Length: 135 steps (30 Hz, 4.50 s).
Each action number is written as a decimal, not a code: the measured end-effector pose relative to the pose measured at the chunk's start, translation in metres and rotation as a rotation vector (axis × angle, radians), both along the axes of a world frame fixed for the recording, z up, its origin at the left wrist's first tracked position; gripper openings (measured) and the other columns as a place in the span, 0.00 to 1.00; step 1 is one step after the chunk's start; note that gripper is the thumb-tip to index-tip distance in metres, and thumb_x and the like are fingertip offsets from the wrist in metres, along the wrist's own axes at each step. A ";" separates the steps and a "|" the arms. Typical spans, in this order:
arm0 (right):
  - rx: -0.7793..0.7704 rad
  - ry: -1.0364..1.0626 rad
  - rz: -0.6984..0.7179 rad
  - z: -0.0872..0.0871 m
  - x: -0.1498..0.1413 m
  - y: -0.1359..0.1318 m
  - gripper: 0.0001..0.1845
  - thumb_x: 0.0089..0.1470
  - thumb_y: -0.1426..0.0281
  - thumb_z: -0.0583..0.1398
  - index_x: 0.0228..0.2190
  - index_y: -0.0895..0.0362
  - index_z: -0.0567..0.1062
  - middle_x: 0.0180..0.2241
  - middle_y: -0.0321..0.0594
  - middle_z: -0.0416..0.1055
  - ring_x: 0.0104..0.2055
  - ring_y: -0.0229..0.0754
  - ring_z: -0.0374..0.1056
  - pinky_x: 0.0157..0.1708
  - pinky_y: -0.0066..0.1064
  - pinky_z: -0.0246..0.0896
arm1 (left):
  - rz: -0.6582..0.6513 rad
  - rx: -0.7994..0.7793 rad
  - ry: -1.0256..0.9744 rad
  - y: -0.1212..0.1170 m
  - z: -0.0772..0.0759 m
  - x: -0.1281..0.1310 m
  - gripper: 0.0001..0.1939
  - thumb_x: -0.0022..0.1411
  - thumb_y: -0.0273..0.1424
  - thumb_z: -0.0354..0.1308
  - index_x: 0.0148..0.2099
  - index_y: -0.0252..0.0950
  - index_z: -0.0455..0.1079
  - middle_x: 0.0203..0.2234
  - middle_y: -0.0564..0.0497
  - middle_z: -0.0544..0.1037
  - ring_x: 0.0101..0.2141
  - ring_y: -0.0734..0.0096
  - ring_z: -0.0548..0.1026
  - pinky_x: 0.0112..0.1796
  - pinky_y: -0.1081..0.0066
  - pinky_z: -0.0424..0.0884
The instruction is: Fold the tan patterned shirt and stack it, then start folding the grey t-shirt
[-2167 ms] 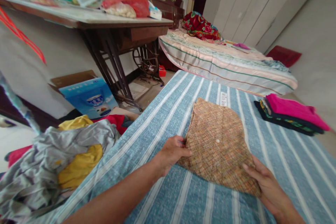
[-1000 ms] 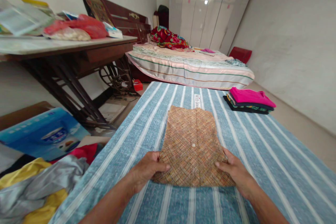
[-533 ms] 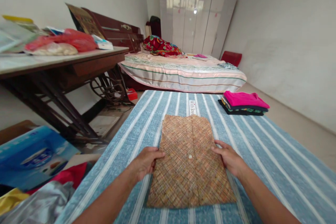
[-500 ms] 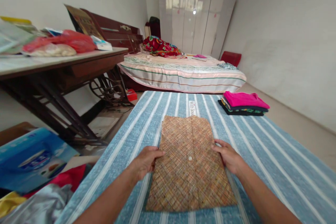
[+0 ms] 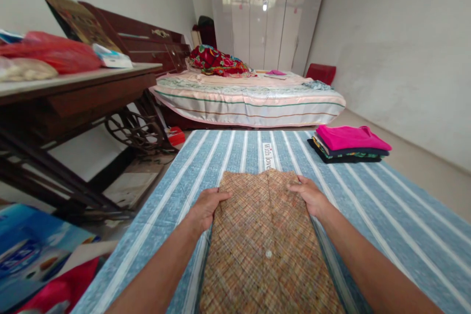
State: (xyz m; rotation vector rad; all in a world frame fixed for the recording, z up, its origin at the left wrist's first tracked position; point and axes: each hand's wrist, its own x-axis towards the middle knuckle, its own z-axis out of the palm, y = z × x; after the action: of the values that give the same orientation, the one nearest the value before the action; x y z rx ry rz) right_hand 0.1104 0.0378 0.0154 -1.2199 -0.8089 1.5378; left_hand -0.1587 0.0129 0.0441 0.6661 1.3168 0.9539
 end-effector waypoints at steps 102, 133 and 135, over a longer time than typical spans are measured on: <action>0.668 -1.061 0.482 0.008 -0.021 0.079 0.09 0.45 0.79 0.55 0.21 0.56 0.72 0.20 0.31 0.67 0.25 0.35 0.61 0.25 0.25 0.48 | -0.576 0.929 1.137 0.065 -0.001 0.045 0.08 0.49 0.19 0.53 0.26 0.37 0.65 0.24 0.56 0.70 0.31 0.71 0.67 0.34 0.71 0.61; 0.627 -0.992 0.486 0.010 -0.022 0.078 0.09 0.44 0.79 0.55 0.21 0.57 0.73 0.18 0.30 0.63 0.23 0.33 0.57 0.24 0.25 0.45 | -0.567 0.843 1.112 0.068 -0.004 0.045 0.09 0.47 0.20 0.57 0.32 0.38 0.66 0.40 0.50 0.74 0.45 0.62 0.69 0.49 0.60 0.63; 0.636 -0.998 0.492 0.010 -0.022 0.078 0.10 0.44 0.79 0.54 0.20 0.57 0.73 0.18 0.30 0.62 0.23 0.33 0.57 0.24 0.25 0.45 | -0.551 0.810 1.102 0.067 -0.003 0.046 0.08 0.47 0.21 0.59 0.30 0.37 0.66 0.44 0.48 0.73 0.49 0.60 0.68 0.50 0.59 0.63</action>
State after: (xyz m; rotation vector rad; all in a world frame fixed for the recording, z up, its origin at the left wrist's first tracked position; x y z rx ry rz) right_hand 0.0882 0.1157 0.0259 -1.3015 -2.1800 0.7845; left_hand -0.1128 0.0797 0.0407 2.2794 1.4699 0.6085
